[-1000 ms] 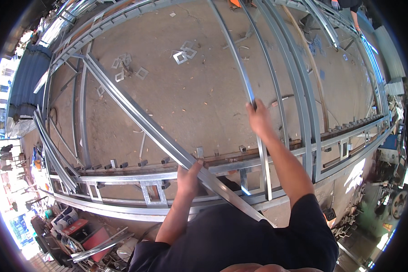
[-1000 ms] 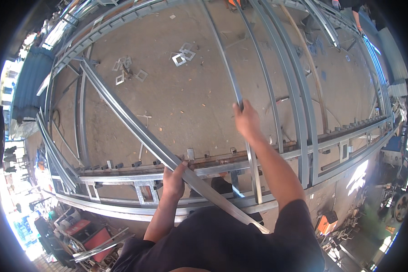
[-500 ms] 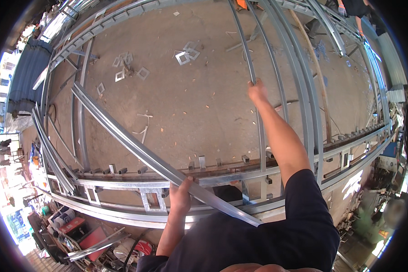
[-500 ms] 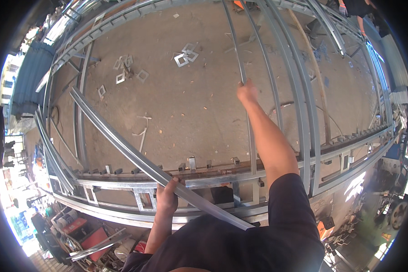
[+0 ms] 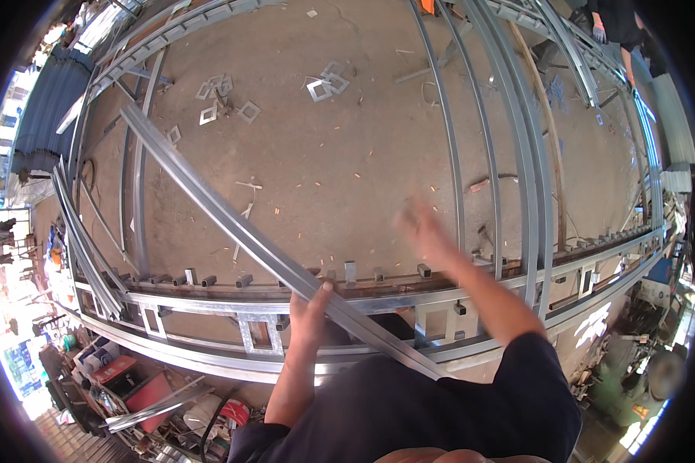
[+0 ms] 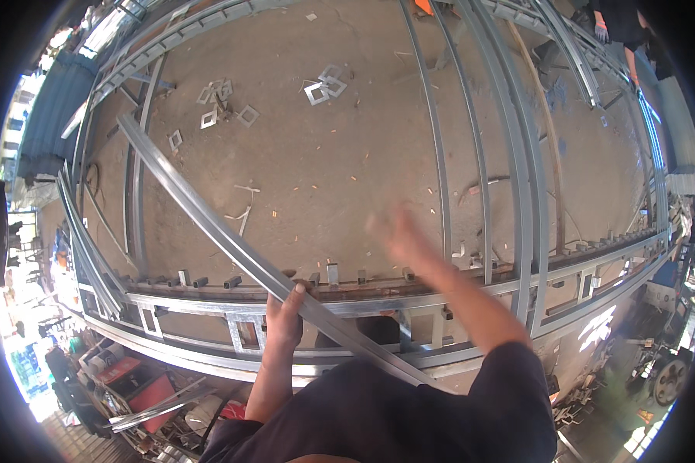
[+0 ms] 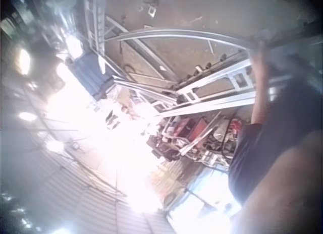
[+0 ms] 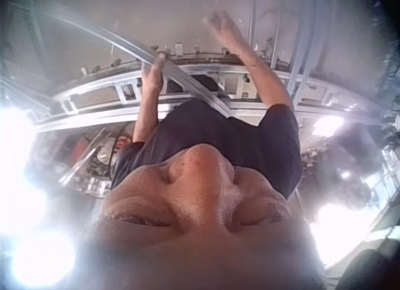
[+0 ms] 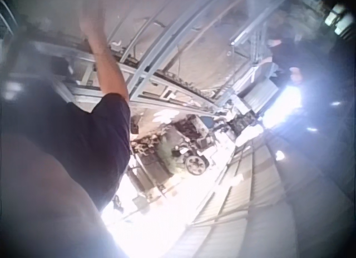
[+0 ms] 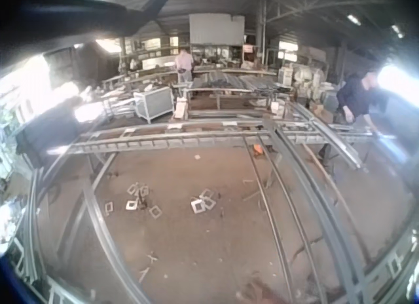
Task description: The person assembles a metal frame by placing long metal bars and small metal pieces onto a partially built structure. They repeatedly pick up bars, align them with the frame, and position small metal components at joints. The task continues with additional bars being added to the frame.
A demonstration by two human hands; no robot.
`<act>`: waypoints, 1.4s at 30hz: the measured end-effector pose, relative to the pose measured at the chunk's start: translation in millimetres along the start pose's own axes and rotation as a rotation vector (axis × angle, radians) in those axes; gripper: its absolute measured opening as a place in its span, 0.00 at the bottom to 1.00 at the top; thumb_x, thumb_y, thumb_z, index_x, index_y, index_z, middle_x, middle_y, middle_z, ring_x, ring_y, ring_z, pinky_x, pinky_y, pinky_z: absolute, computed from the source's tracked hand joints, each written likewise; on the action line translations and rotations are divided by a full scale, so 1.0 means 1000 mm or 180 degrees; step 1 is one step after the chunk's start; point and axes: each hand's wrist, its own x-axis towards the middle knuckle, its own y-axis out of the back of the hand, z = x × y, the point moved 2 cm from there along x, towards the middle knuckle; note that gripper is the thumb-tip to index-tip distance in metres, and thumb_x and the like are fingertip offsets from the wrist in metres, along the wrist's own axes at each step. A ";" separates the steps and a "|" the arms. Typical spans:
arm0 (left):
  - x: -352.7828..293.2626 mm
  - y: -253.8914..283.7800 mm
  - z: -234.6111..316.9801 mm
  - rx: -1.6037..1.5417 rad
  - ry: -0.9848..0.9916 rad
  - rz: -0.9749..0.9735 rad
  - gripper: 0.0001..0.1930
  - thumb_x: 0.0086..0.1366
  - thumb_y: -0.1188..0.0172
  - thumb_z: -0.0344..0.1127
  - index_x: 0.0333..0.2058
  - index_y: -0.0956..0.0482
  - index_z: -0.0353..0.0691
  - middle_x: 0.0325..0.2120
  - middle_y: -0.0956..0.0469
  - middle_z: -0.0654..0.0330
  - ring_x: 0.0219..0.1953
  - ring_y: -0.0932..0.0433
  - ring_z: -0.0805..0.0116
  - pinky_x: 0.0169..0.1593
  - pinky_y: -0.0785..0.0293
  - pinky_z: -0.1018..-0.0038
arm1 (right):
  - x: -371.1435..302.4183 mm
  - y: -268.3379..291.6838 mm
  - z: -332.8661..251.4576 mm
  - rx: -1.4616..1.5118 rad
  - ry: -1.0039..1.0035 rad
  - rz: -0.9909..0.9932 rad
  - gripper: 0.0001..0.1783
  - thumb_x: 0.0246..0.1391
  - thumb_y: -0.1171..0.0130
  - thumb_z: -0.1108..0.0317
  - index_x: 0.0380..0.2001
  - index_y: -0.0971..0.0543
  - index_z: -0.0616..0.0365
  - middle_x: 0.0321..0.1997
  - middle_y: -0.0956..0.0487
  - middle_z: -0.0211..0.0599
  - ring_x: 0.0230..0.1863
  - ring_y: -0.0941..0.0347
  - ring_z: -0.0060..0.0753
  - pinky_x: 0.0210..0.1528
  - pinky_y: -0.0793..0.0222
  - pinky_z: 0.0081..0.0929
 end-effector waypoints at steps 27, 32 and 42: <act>0.005 -0.005 0.002 0.0049 0.0388 -0.0554 0.26 0.75 0.42 0.41 0.61 0.35 0.27 0.30 0.20 0.56 0.33 0.18 0.66 0.43 0.21 0.69 | 0.168 0.008 -0.003 -0.0360 -0.0695 0.1672 0.31 0.71 0.52 0.48 0.68 0.33 0.56 0.57 0.20 0.59 0.58 0.24 0.66 0.60 0.28 0.55; 0.010 -0.005 -0.002 -0.0073 0.0430 -0.0473 0.25 0.76 0.42 0.40 0.61 0.35 0.28 0.30 0.20 0.57 0.33 0.19 0.66 0.42 0.20 0.68 | 0.182 -0.008 0.005 -0.0341 -0.0747 0.1522 0.35 0.70 0.52 0.47 0.73 0.38 0.55 0.60 0.22 0.61 0.60 0.25 0.67 0.62 0.28 0.55; 0.006 0.018 0.010 -0.0328 0.0213 -0.0180 0.25 0.75 0.41 0.39 0.62 0.38 0.30 0.29 0.24 0.56 0.29 0.22 0.66 0.36 0.20 0.67 | 0.202 0.009 0.045 -0.0945 -0.1057 0.1511 0.37 0.71 0.56 0.42 0.75 0.41 0.47 0.59 0.22 0.63 0.58 0.24 0.67 0.59 0.27 0.56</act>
